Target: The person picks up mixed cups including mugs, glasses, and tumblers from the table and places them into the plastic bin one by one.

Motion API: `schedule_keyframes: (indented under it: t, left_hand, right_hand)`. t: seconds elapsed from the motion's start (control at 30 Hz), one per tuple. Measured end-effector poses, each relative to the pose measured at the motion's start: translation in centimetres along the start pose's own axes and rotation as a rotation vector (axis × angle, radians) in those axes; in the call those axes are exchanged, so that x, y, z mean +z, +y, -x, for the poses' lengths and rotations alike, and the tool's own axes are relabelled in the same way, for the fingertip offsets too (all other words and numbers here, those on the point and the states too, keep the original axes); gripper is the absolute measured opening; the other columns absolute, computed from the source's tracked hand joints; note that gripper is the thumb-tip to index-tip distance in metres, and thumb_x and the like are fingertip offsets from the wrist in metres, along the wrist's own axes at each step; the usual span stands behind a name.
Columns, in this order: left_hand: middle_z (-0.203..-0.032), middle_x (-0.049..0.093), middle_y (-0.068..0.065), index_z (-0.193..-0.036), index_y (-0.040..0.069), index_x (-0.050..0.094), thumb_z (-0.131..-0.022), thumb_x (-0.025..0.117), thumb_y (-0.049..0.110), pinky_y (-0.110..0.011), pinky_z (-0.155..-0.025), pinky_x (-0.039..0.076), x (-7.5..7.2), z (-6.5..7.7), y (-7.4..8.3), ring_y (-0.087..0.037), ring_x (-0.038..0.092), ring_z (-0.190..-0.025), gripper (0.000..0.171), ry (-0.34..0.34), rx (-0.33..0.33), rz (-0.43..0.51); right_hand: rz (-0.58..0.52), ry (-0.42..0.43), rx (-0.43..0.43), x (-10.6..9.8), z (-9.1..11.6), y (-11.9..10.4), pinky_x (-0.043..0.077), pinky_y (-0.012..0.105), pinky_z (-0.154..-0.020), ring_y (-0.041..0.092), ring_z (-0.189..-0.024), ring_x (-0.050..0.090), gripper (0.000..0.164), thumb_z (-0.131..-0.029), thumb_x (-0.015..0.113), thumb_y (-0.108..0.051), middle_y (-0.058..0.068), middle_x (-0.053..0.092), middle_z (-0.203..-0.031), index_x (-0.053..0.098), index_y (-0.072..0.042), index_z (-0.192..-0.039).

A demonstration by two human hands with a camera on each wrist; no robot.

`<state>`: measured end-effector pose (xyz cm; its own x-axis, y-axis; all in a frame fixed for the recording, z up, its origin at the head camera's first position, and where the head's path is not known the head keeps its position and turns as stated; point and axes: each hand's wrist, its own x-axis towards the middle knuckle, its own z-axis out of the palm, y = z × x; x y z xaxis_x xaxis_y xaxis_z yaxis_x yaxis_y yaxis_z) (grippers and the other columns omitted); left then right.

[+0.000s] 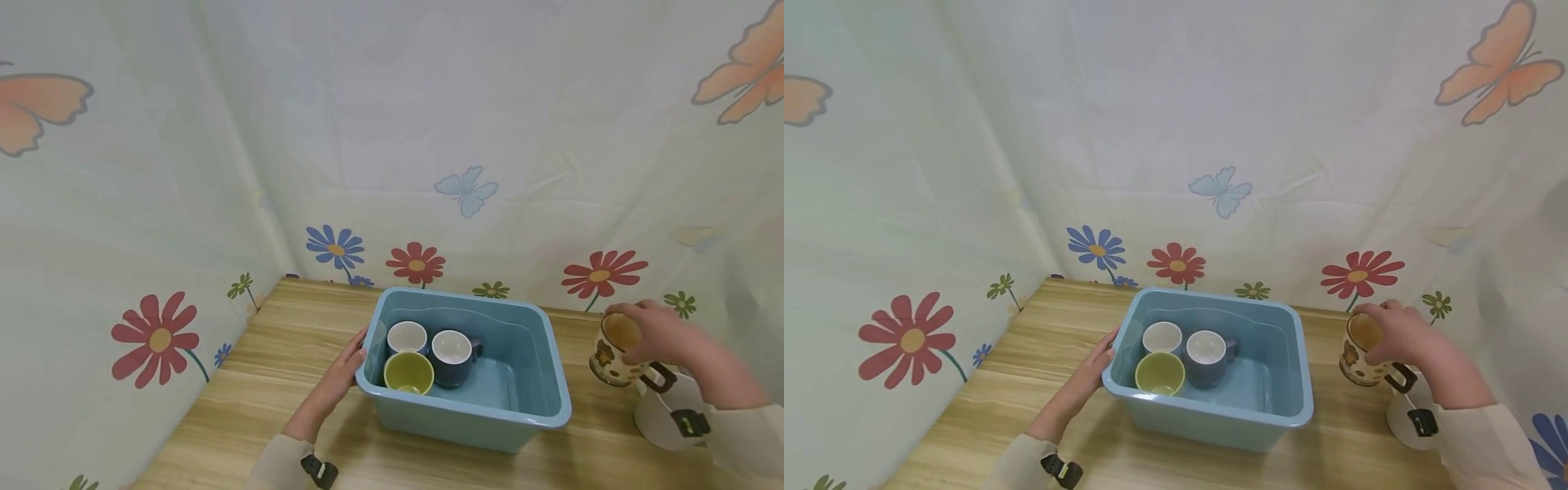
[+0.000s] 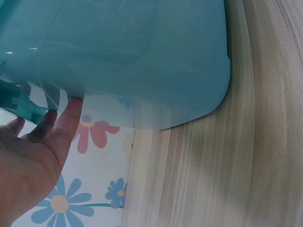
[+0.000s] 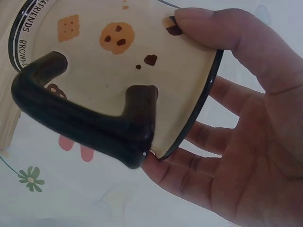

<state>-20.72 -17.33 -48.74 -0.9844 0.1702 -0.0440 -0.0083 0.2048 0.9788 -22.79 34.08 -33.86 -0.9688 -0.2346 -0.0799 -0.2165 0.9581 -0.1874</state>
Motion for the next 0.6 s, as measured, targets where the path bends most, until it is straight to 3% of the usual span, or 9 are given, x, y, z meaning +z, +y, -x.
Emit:
schedule_keyframes:
  t: [0.37,0.6]
  left_hand:
    - [-0.17,0.025,-0.019,-0.164,0.018,0.026,-0.11,0.036,0.034,-0.057,-0.106,0.051,0.08,0.03,-0.13,-0.048,0.041,-0.147,0.057,0.0,-0.005,-0.006]
    - [-0.17,0.025,-0.021,-0.164,0.016,0.026,-0.11,0.036,0.033,-0.056,-0.105,0.052,0.07,0.04,0.0,-0.048,0.042,-0.145,0.056,-0.004,0.006,-0.006]
  right_hand:
    - [0.006,0.008,-0.016,-0.34,0.02,-0.1,0.056,0.063,-0.071,0.063,-0.103,0.049,0.081,-0.064,0.089,-0.011,0.049,0.047,-0.125,0.054,0.007,-0.134]
    - [0.019,0.01,-0.024,-0.7,0.22,-0.09,0.053,0.069,-0.074,0.063,-0.104,0.05,0.08,-0.065,0.089,-0.013,0.049,0.047,-0.125,0.053,0.007,-0.134]
